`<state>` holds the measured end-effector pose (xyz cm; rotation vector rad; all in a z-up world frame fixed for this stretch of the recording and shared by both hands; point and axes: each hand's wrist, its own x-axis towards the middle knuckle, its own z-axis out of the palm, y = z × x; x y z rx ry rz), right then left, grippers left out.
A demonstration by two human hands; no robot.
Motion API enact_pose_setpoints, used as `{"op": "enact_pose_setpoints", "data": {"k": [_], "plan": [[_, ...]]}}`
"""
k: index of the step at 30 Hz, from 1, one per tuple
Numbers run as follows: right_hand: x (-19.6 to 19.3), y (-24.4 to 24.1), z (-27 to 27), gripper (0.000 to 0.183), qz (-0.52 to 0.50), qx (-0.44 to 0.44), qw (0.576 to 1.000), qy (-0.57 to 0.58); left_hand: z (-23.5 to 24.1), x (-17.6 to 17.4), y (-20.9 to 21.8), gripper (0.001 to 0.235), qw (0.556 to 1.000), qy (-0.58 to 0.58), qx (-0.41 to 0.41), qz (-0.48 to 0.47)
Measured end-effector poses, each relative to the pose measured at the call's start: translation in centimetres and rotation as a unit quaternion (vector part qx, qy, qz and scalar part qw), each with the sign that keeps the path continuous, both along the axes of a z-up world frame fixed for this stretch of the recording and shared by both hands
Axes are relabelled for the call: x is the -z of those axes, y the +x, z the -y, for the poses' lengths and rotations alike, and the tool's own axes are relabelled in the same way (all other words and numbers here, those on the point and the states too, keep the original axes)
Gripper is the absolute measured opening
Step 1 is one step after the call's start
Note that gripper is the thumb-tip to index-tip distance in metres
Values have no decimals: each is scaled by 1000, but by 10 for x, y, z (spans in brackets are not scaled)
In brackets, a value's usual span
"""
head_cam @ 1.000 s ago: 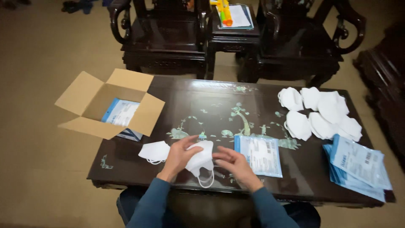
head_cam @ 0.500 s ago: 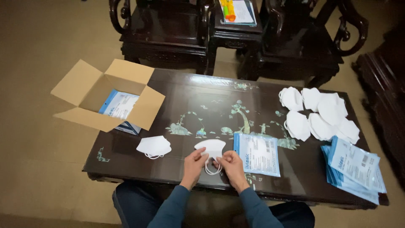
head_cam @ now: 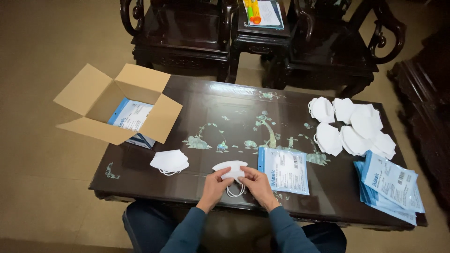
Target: Folding face masks and inserting them into individual plastic packaging sleeves
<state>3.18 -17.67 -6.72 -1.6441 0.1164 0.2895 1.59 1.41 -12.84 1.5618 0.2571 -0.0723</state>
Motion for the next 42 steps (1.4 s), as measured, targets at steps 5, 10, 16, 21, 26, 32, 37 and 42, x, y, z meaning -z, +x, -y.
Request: {"op": "enact_pose_setpoints", "data": {"k": [5,10,16,21,26,32,37,42], "plan": [[2,2,13,43,33,-34,993,-111,1,-54,-14,49,1000,1,6,12],[-54,-3,12,9,243,-125,917,-292,-3,-63,-19,18,974,210,15,85],[-90,-9,2,36,179,-116,947,-241,-2,-90,-16,18,940,261,13,222],[-114,-33,-29,48,-15,96,986,-134,5,-90,-22,32,963,223,-53,144],[-87,-38,-45,35,-60,81,982,157,25,-90,-32,26,896,334,-27,290],[-59,-17,-25,30,-207,199,936,202,23,-96,-25,57,975,142,-65,159],[-49,-18,-20,21,-140,91,977,130,38,-54,-7,27,919,-350,-25,-178],[-32,-10,22,41,199,104,912,-344,31,-36,-3,36,907,-345,-107,-214]]}}
